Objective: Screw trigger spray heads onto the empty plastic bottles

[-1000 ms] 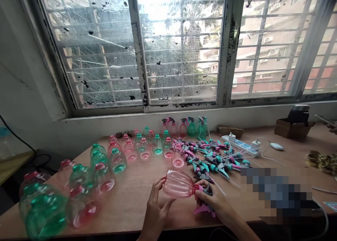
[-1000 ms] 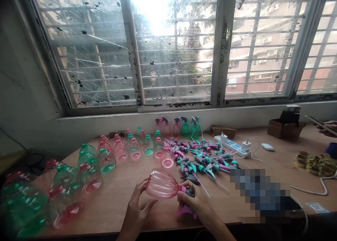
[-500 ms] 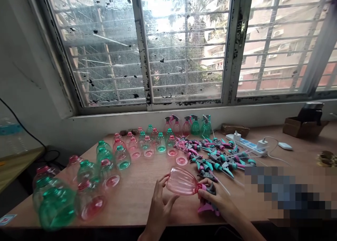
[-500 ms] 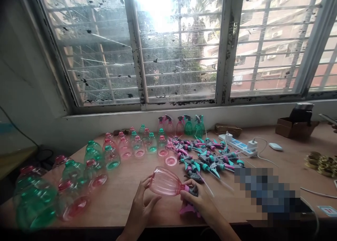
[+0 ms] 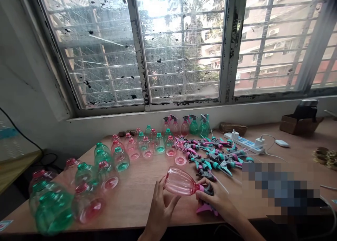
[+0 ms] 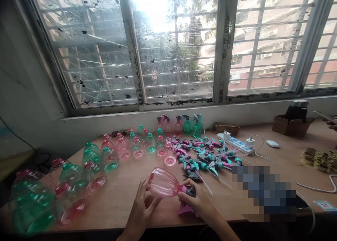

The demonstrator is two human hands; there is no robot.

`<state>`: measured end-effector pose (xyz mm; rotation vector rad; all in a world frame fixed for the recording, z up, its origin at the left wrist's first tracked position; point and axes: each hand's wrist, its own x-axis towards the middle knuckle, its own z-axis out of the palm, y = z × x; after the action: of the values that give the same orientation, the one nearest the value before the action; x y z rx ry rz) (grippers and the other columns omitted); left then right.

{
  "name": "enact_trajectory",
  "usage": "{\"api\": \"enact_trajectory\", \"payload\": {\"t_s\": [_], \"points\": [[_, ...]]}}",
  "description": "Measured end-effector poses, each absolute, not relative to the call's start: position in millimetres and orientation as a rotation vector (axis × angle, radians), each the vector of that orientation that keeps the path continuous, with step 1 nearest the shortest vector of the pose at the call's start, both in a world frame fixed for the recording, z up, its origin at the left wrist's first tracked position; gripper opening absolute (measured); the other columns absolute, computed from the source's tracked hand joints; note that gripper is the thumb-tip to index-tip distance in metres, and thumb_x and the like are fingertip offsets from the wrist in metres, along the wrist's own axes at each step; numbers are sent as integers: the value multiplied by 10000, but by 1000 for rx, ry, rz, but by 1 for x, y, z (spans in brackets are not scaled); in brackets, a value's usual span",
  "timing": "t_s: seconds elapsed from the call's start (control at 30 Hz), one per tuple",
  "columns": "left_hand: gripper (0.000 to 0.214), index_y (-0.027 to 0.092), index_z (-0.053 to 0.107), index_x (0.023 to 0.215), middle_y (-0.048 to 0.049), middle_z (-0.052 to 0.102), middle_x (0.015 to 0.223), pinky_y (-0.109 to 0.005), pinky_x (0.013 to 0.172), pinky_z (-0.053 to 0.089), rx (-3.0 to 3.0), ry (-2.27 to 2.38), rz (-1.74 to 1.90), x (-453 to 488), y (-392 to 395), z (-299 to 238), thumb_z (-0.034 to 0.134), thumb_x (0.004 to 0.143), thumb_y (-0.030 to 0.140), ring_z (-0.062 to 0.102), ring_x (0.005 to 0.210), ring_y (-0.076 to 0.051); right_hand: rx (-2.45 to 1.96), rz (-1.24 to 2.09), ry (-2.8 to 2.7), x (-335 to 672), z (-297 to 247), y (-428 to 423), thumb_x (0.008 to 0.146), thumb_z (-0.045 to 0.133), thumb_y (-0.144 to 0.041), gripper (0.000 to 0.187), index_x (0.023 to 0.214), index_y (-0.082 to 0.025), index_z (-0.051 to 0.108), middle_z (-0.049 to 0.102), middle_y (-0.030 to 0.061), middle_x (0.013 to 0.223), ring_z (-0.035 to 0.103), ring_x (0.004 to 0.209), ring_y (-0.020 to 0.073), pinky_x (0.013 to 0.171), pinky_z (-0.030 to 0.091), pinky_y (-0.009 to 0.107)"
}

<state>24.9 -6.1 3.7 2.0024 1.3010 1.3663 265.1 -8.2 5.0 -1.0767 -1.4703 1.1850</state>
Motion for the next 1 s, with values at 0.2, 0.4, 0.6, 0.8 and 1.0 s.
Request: {"api": "enact_trajectory", "payload": {"t_s": [0.2,0.4,0.6,0.8,1.0], "points": [[603,273,423,1419,-114,517,1426,-522,1123,427,2050,1300,1376,22,-2,-4,681,879,348,490,1356,-328,-1005,1220,-1400,263,4,-9,821,743,-522,383,969,-205,589,743,3,690,683,631,188,603,519,282],[623,284,381,1421,-121,465,1453,-557,1163,350,2042,1281,1331,22,-1,-2,685,879,332,442,1386,-320,-1015,1236,-1405,262,3,-7,798,748,-556,414,965,-209,598,746,6,692,680,621,194,574,517,286],[585,260,383,1415,-133,461,1454,-548,1157,347,1955,1295,1273,24,-7,5,633,912,424,441,1374,-323,-988,1253,-1378,263,5,-9,805,763,-519,368,939,-206,623,742,3,691,679,623,192,590,510,282],[552,262,408,1417,-127,494,1433,-548,1147,360,1929,1289,1293,25,-8,9,609,927,421,459,1359,-329,-970,1263,-1361,262,7,-10,808,768,-506,355,920,-204,619,739,-3,689,680,616,181,594,508,271],[552,235,431,1410,-142,506,1430,-548,1143,372,1934,1279,1307,25,-7,9,621,921,408,476,1352,-332,-976,1245,-1371,262,8,-10,813,760,-511,363,934,-199,620,738,9,705,678,629,186,602,509,284]]}}
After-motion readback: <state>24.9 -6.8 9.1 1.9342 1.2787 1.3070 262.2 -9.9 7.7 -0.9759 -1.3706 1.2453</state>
